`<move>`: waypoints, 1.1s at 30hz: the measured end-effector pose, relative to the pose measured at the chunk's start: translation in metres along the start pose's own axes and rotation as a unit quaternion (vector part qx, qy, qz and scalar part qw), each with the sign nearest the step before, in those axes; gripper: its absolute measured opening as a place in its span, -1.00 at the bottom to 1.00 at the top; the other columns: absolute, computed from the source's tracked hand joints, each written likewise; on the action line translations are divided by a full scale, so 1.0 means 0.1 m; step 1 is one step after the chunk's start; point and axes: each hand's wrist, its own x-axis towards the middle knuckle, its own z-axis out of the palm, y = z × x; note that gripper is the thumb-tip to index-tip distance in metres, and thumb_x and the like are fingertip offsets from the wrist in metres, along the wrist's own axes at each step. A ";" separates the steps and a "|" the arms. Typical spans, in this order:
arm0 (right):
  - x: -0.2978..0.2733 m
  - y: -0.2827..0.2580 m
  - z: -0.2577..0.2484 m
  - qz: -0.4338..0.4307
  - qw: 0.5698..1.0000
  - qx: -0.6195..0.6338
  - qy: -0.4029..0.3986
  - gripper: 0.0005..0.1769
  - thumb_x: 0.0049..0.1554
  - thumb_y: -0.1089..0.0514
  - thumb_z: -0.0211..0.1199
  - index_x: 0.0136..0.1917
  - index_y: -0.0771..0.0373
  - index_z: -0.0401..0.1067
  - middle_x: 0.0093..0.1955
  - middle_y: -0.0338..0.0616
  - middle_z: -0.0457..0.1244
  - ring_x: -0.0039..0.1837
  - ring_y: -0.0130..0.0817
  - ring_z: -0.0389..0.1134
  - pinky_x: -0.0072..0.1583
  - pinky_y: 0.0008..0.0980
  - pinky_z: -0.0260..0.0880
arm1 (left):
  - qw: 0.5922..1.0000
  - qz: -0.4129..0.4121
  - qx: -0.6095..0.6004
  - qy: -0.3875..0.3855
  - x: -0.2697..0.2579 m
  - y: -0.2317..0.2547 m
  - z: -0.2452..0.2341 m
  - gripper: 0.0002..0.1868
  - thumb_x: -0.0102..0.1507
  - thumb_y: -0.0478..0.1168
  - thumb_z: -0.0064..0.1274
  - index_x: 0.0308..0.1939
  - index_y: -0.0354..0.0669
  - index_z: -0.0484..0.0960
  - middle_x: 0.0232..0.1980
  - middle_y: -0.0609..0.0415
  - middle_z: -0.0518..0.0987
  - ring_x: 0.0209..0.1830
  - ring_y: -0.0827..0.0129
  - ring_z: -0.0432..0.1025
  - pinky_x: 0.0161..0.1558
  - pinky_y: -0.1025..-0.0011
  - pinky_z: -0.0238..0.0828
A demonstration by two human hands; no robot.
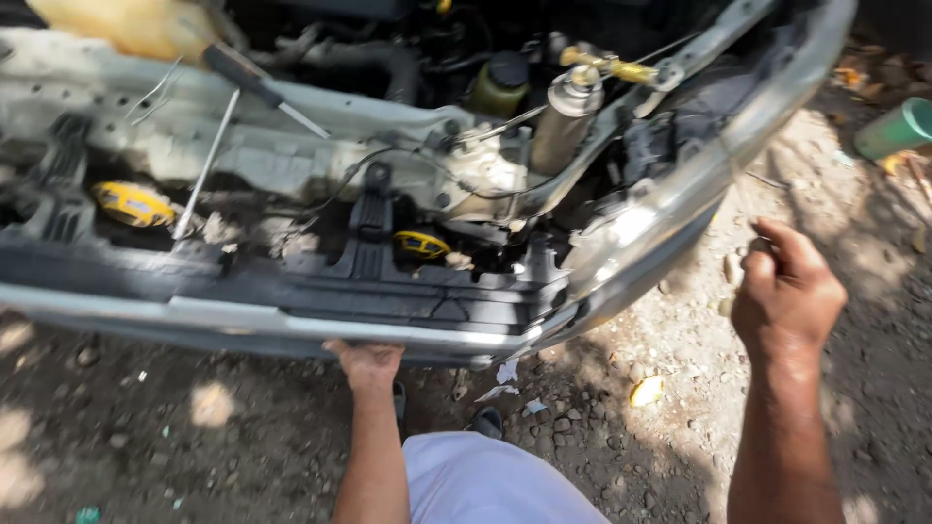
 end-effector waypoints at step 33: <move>0.22 -0.21 -0.06 -0.043 0.992 -0.118 0.023 -0.75 0.29 0.25 0.27 0.22 0.11 0.61 -0.08 -0.07 0.40 -0.09 -0.28 0.45 0.02 -0.33 0.46 | 0.988 0.038 0.056 0.137 -0.39 0.01 0.55 0.04 0.24 0.63 -0.80 0.60 0.16 0.06 0.61 -0.09 0.15 0.60 -0.01 0.07 0.48 -0.32 -0.09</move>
